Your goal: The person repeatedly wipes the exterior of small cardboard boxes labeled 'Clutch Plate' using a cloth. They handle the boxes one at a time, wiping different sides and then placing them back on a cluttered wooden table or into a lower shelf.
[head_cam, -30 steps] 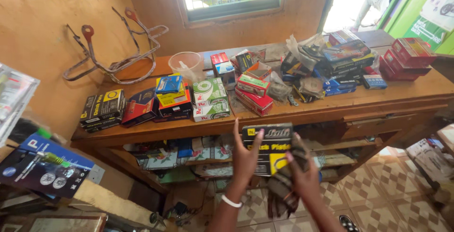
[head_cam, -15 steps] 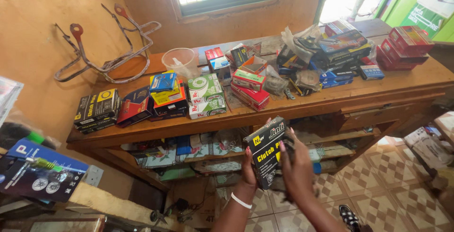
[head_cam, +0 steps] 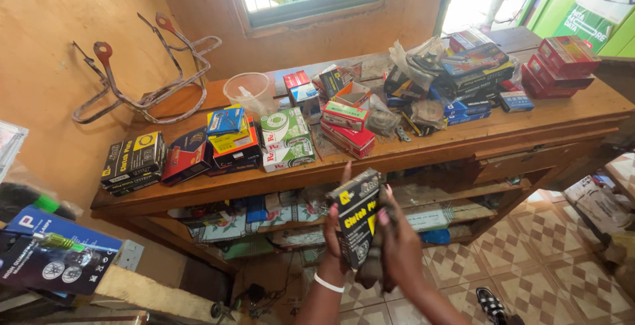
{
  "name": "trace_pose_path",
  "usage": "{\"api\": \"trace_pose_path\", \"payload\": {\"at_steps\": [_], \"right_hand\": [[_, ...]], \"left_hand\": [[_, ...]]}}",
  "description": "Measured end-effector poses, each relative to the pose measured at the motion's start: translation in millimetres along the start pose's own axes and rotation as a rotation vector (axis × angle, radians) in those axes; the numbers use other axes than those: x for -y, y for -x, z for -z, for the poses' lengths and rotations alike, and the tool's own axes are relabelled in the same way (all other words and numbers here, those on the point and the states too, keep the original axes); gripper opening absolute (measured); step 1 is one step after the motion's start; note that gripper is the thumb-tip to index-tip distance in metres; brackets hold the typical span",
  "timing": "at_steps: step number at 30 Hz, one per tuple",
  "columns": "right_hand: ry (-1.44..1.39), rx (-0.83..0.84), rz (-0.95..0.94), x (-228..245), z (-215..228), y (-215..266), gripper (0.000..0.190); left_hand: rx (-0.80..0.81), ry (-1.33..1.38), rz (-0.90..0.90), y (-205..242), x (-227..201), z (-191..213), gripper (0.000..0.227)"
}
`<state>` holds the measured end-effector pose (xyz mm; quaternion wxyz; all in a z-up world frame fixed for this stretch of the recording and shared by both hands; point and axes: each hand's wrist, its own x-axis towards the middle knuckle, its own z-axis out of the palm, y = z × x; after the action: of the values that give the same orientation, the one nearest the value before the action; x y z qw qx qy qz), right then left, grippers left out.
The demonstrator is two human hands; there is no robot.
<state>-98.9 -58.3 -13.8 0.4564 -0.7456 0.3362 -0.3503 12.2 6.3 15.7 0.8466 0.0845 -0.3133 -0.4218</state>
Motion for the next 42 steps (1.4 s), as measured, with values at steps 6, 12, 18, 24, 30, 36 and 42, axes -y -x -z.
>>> {"api": "trace_pose_path", "payload": {"at_steps": [6, 12, 18, 24, 30, 36, 42], "right_hand": [[-0.218, -0.263, -0.195, -16.0, 32.4, -55.7, 0.063], [-0.017, -0.171, 0.485, 21.1, 14.3, -21.5, 0.057], [0.281, -0.169, 0.678, 26.8, -16.4, -31.3, 0.015], [0.369, -0.359, 0.611, 32.6, -26.1, -36.4, 0.012], [0.09, -0.251, 0.843, 22.2, -22.0, -59.0, 0.02], [0.259, -0.24, 0.744, 41.6, -32.4, -21.5, 0.009], [0.257, -0.355, 0.638, 27.1, -16.9, -69.5, 0.013]], "left_hand": [[-0.031, 0.111, -0.042, -1.1, -19.4, 1.0, 0.097], [-0.036, 0.068, 0.003, -5.6, -9.7, 12.0, 0.096], [-0.044, 0.015, 0.109, -1.7, 20.5, 28.0, 0.093], [-0.007, 0.087, 0.144, -1.3, 23.1, 27.1, 0.086], [-0.081, 0.018, 0.173, 11.1, 42.3, 76.0, 0.077], [-0.094, -0.459, -0.028, 11.8, 36.1, 81.4, 0.075], [-0.167, 0.196, 0.243, 20.0, 41.7, 88.8, 0.07]]}}
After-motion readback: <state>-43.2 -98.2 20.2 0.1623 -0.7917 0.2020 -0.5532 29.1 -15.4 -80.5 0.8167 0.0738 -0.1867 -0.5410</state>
